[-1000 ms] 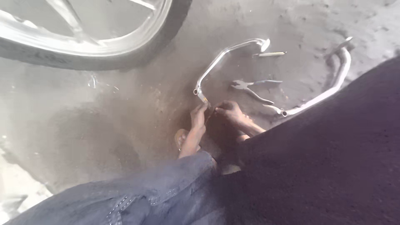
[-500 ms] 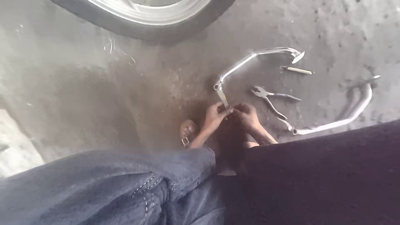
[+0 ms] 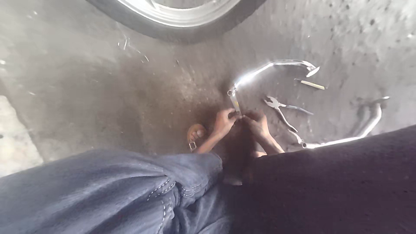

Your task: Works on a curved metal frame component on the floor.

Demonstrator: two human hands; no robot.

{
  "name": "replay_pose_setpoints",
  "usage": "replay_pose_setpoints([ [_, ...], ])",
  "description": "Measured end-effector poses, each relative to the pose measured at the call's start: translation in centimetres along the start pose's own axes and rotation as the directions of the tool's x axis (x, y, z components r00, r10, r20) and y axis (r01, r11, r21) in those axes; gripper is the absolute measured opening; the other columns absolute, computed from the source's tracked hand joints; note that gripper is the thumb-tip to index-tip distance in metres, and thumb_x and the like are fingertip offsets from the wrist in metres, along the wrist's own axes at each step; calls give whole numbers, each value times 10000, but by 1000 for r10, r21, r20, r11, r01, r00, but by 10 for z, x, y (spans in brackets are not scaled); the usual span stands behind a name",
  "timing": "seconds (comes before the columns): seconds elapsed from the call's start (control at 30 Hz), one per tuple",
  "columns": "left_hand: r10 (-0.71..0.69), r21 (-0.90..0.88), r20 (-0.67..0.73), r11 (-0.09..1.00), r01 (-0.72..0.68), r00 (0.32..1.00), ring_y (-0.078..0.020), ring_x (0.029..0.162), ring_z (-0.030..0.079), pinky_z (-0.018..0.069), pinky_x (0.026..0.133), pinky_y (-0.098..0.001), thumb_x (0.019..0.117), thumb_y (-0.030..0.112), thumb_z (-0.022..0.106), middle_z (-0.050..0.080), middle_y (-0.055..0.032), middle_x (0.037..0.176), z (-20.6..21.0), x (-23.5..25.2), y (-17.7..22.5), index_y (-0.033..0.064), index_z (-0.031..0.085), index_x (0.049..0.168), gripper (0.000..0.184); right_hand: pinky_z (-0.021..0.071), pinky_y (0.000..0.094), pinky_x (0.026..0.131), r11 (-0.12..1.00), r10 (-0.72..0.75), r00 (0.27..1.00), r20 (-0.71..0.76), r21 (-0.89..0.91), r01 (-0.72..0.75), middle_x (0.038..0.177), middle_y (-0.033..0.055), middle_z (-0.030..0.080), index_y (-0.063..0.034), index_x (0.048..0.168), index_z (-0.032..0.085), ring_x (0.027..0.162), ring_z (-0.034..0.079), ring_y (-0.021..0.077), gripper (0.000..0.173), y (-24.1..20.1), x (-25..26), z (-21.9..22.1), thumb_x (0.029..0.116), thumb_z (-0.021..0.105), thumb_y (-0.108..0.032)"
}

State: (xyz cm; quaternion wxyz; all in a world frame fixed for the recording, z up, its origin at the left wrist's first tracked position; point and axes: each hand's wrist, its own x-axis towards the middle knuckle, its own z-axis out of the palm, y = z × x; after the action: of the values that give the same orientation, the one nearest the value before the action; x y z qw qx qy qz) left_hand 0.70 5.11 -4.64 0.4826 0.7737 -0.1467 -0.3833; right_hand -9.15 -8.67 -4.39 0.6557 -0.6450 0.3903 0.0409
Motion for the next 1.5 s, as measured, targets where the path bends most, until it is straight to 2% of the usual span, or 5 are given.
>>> replay_pose_setpoints([
  [0.33, 82, 73, 22, 994, -84, 996, -240, 796, 713, 629, 738, -405, 891, 111, 801, 696, -142, 1021, -7, 3, 8, 174, 296, 1600, 873, 608, 369, 819, 993, -74, 997, -15, -97, 72, 998, 81, 742, -31, 1101, 713, 878, 713, 143, 156, 2, 4, -1, 972, 657, -98],
  [0.5, 200, 245, 243, 934, -259, 949, -256, 888, 693, 591, 846, -421, 913, 112, 772, 684, -170, 1107, -19, 16, 12, 67, 552, 1444, 577, 626, 362, 770, 997, -68, 998, -6, -32, 67, 959, 102, 735, 15, 1111, 680, 817, 717, 153, 167, 7, 5, -2, 963, 661, -59],
  [1.07, 140, 354, 342, 897, -266, 929, -267, 843, 700, 590, 811, -454, 883, 113, 795, 708, -145, 1023, -19, 22, 22, 69, 578, 1392, 555, 605, 344, 792, 993, -89, 996, -32, -76, 86, 954, 75, 738, -15, 1088, 715, 835, 704, 126, 155, 5, 3, -1, 951, 658, -58],
  [1.37, 128, 197, 369, 957, -212, 921, -277, 993, 719, 594, 901, -460, 1024, 19, 559, 675, -166, 1255, -24, 11, 10, 151, 432, 1547, 554, 574, 311, 682, 951, -17, 990, -138, 304, 59, 875, 14, 639, -43, 1149, 628, 728, 623, 113, 202, -3, 7, -20, 1077, 467, -139],
  [1.5, 75, 107, 217, 989, -101, 973, -251, 754, 704, 615, 625, -410, 1027, 94, 591, 694, -141, 1140, -16, -3, -2, 264, 336, 1591, 642, 597, 339, 818, 980, -171, 982, -79, 86, 177, 963, 60, 684, 1, 1101, 649, 869, 676, 124, 173, -6, 13, -20, 1049, 546, -128],
])
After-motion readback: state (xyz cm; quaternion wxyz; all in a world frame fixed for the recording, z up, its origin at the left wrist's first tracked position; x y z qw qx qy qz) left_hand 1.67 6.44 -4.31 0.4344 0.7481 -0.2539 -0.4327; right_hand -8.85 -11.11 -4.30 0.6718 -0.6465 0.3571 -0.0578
